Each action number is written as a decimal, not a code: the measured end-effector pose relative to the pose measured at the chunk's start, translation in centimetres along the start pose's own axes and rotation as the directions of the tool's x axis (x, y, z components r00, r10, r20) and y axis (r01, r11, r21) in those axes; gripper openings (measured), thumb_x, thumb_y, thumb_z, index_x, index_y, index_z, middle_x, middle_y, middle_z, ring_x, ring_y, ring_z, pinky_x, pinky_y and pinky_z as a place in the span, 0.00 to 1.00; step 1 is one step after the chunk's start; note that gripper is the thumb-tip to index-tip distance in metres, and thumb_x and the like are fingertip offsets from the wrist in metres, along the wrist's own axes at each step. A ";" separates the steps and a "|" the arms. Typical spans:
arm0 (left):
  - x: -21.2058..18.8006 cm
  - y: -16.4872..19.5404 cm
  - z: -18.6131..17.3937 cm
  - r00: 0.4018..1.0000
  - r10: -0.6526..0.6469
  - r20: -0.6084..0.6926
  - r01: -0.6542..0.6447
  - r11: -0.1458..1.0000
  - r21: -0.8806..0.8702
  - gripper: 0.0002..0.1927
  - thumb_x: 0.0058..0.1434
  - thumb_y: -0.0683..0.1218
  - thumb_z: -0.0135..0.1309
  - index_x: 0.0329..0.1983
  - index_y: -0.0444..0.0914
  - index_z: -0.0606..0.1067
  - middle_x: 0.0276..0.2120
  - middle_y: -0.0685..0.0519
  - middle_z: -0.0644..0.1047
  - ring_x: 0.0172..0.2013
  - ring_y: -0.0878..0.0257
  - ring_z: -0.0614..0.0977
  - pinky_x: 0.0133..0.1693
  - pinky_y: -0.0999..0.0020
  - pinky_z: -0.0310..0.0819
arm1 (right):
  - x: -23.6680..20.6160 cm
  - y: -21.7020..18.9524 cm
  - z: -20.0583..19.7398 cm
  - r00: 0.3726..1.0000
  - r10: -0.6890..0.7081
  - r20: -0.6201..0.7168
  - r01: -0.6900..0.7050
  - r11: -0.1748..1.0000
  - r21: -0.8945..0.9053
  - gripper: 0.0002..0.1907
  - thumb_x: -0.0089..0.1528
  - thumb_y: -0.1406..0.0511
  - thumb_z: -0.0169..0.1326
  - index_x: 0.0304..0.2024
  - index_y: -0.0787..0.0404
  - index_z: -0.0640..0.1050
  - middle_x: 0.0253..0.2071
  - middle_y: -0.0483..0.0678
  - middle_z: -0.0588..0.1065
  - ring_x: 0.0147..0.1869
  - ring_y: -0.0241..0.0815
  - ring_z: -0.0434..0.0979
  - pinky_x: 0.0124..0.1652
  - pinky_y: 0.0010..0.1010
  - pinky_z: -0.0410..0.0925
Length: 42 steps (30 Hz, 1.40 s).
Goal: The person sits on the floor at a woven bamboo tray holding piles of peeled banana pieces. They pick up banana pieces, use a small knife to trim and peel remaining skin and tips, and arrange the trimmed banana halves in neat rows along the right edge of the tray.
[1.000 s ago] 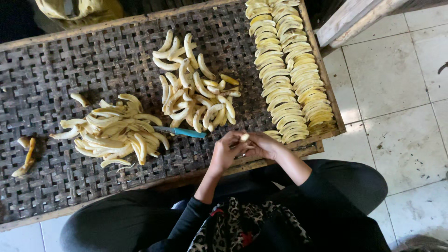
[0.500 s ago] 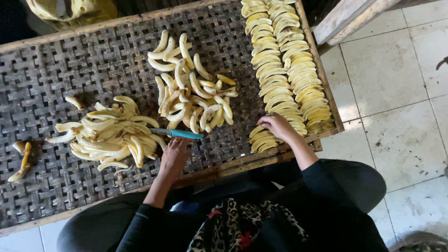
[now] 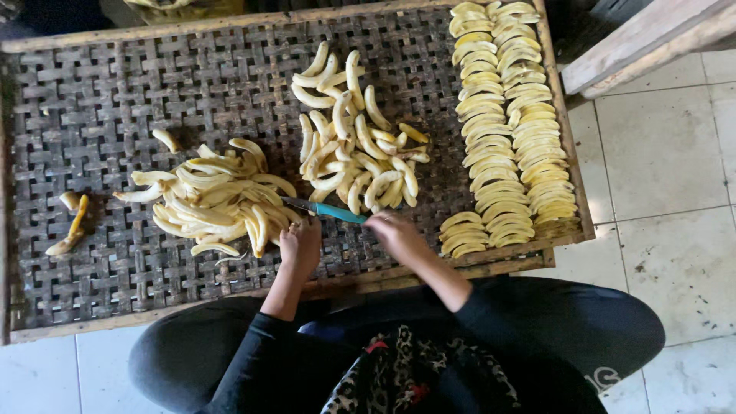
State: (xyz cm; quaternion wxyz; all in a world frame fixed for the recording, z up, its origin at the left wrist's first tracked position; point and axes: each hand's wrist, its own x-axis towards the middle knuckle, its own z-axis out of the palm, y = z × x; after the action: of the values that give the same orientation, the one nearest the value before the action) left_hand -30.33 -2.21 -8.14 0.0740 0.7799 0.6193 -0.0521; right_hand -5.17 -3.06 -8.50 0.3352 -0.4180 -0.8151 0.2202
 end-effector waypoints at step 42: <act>4.5 13.3 -3.3 0.954 -0.294 0.060 -0.061 -0.385 -0.921 0.16 0.76 0.48 0.57 0.57 0.30 0.73 0.35 0.49 0.75 0.34 0.60 0.72 0.35 0.65 0.66 | 4.1 3.0 -9.8 0.515 0.855 0.070 -0.817 0.464 0.344 0.12 0.58 0.63 0.63 0.36 0.67 0.79 0.24 0.49 0.74 0.22 0.39 0.71 0.22 0.32 0.64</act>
State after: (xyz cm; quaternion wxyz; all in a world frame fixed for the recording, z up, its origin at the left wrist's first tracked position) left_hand -16.41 -0.30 -5.03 0.6117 0.3021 0.4715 0.5588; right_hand 1.84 2.75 -2.30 0.2947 -0.7114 -0.4352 0.4665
